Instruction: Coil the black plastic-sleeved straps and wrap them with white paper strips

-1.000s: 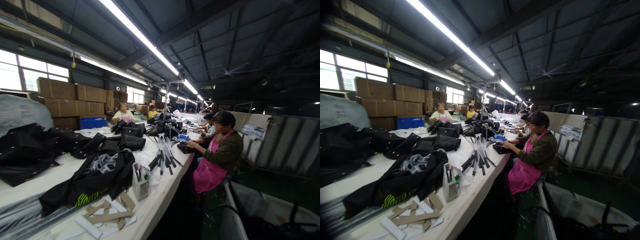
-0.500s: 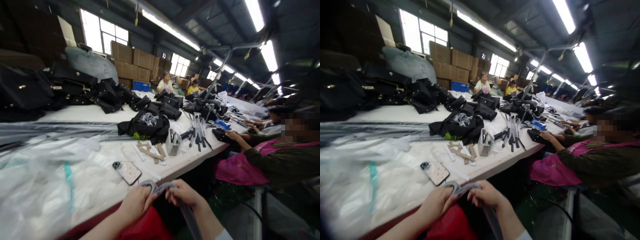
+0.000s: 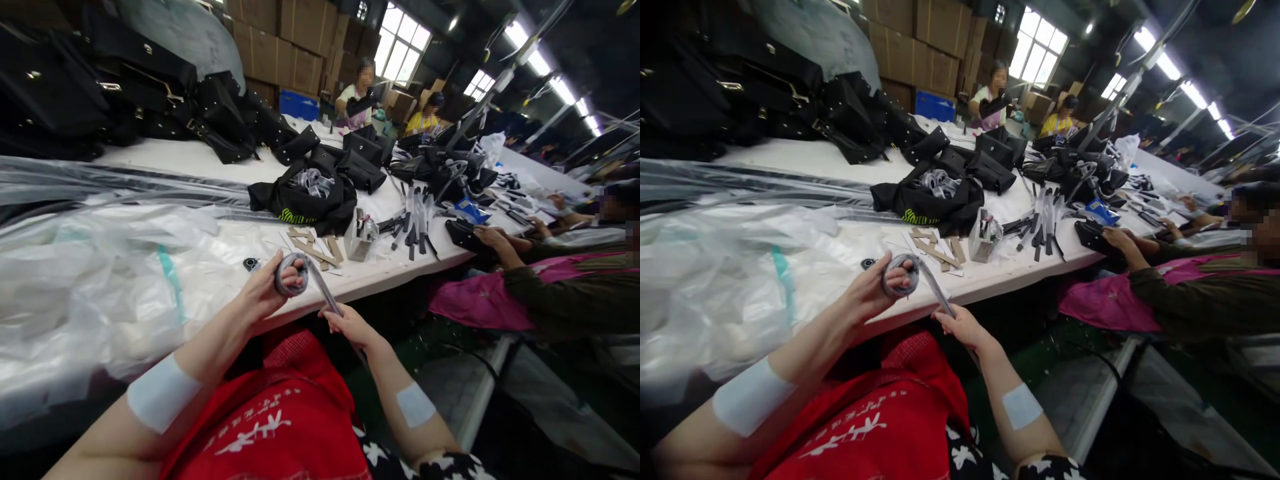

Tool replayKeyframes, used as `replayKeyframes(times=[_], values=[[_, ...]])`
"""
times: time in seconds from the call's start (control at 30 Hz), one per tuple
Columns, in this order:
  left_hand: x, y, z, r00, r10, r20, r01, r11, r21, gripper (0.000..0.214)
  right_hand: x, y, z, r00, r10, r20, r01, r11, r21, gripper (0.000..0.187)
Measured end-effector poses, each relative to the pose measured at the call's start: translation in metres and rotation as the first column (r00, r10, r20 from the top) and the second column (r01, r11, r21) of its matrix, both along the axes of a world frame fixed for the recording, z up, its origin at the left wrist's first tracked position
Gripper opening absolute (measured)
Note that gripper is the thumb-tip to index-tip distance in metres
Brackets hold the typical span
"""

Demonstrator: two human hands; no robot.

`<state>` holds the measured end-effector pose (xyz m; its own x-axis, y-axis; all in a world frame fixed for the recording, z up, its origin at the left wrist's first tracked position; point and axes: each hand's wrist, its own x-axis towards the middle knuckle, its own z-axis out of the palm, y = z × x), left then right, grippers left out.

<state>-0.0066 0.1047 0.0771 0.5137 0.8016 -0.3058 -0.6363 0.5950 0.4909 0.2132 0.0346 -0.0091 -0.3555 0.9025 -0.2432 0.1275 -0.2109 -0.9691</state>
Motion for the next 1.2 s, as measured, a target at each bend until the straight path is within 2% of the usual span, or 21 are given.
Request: replayKeyframes(times=[0.07, 0.1, 0.13, 0.17, 0.2, 0.27, 0.33, 0.4, 0.47, 0.53, 0.6, 0.67, 0.73, 0.77, 0.8, 0.83, 0.9, 0.97, 1.03, 1.13, 1.2], values=[[0.003, 0.012, 0.003, 0.987, 0.159, -0.039, -0.153, 0.980, 0.125, 0.048, -0.011, -0.005, 0.005, 0.995, 0.097, -0.016, -0.097, 0.993, -0.059, 0.045], [0.006, 0.016, 0.001, 0.960, 0.258, -0.105, -0.231, 0.948, 0.217, 0.044, -0.016, -0.007, 0.009, 0.987, 0.153, -0.046, -0.157, 0.984, -0.088, 0.045], [0.009, 0.017, -0.003, 0.913, 0.350, -0.207, -0.270, 0.902, 0.336, 0.039, -0.020, -0.008, 0.015, 0.974, 0.203, -0.097, -0.214, 0.971, -0.111, 0.045], [0.014, 0.017, -0.009, 0.839, 0.431, -0.333, -0.248, 0.846, 0.471, 0.033, -0.024, -0.008, 0.022, 0.959, 0.232, -0.161, -0.253, 0.959, -0.126, 0.044], [0.018, 0.013, -0.016, 0.742, 0.491, -0.457, -0.155, 0.788, 0.596, 0.027, -0.026, -0.007, 0.029, 0.946, 0.230, -0.229, -0.265, 0.955, -0.132, 0.042], [0.025, 0.000, -0.027, 0.549, 0.540, -0.637, 0.186, 0.665, 0.724, 0.020, -0.027, -0.003, 0.042, 0.924, 0.160, -0.349, -0.216, 0.968, -0.130, 0.038], [0.029, -0.015, -0.033, 0.416, 0.540, -0.732, 0.504, 0.534, 0.680, 0.020, -0.023, 0.002, 0.051, 0.905, 0.082, -0.416, -0.149, 0.980, -0.129, 0.036], [0.027, -0.025, -0.032, 0.317, 0.542, -0.778, 0.681, 0.441, 0.584, 0.023, -0.016, 0.006, 0.054, 0.908, 0.082, -0.410, -0.147, 0.981, -0.130, 0.035], [0.023, -0.030, -0.028, 0.224, 0.539, -0.812, 0.758, 0.428, 0.493, 0.030, -0.007, 0.010, 0.052, 0.947, 0.141, -0.289, -0.188, 0.972, -0.141, 0.037], [0.019, -0.029, -0.024, 0.188, 0.487, -0.853, 0.767, 0.469, 0.438, 0.039, 0.003, 0.015, 0.050, 0.975, 0.213, -0.068, -0.220, 0.968, -0.122, 0.040], [0.016, -0.026, -0.024, 0.235, 0.332, -0.914, 0.737, 0.552, 0.390, 0.047, 0.014, 0.022, 0.050, 0.946, 0.256, 0.200, -0.259, 0.966, -0.013, 0.042], [0.013, -0.024, -0.027, 0.371, 0.032, -0.928, 0.697, 0.651, 0.301, 0.051, 0.023, 0.030, 0.051, 0.870, 0.231, 0.436, -0.318, 0.938, 0.138, 0.042], [0.011, -0.023, -0.030, 0.562, -0.300, -0.770, 0.649, 0.737, 0.187, 0.053, 0.026, 0.034, 0.050, 0.811, 0.176, 0.558, -0.343, 0.916, 0.210, 0.048], [0.010, -0.021, -0.031, 0.656, -0.406, -0.636, 0.614, 0.777, 0.138, 0.054, 0.023, 0.033, 0.048, 0.815, 0.146, 0.560, -0.316, 0.923, 0.218, 0.053], [0.010, -0.020, -0.032, 0.741, -0.453, -0.496, 0.567, 0.818, 0.099, 0.054, 0.018, 0.032, 0.044, 0.845, 0.124, 0.521, -0.266, 0.942, 0.207, 0.060], [0.011, -0.019, -0.032, 0.810, -0.452, -0.373, 0.510, 0.858, 0.067, 0.054, 0.010, 0.029, 0.039, 0.891, 0.097, 0.444, -0.196, 0.964, 0.182, 0.066], [0.014, -0.016, -0.032, 0.907, -0.376, -0.191, 0.386, 0.922, 0.018, 0.056, -0.013, 0.021, 0.028, 0.975, 0.023, 0.219, -0.047, 0.993, 0.104, 0.075], [0.019, -0.016, -0.032, 0.955, -0.290, -0.058, 0.290, 0.957, -0.009, 0.058, -0.039, 0.013, 0.018, 0.998, -0.056, 0.017, 0.055, 0.998, 0.033, 0.077], [0.023, -0.017, -0.032, 0.975, -0.219, 0.030, 0.220, 0.975, -0.016, 0.056, -0.058, 0.010, 0.013, 0.988, -0.135, -0.077, 0.136, 0.991, 0.009, 0.076], [0.023, -0.020, -0.036, 0.987, -0.163, 0.013, 0.163, 0.986, 0.030, 0.049, -0.064, 0.012, 0.017, 0.970, -0.231, -0.070, 0.232, 0.973, 0.000, 0.073], [0.017, -0.021, -0.039, 0.983, -0.072, -0.169, 0.094, 0.987, 0.127, 0.044, -0.052, 0.015, 0.025, 0.978, -0.211, 0.007, 0.210, 0.977, 0.020, 0.067]])
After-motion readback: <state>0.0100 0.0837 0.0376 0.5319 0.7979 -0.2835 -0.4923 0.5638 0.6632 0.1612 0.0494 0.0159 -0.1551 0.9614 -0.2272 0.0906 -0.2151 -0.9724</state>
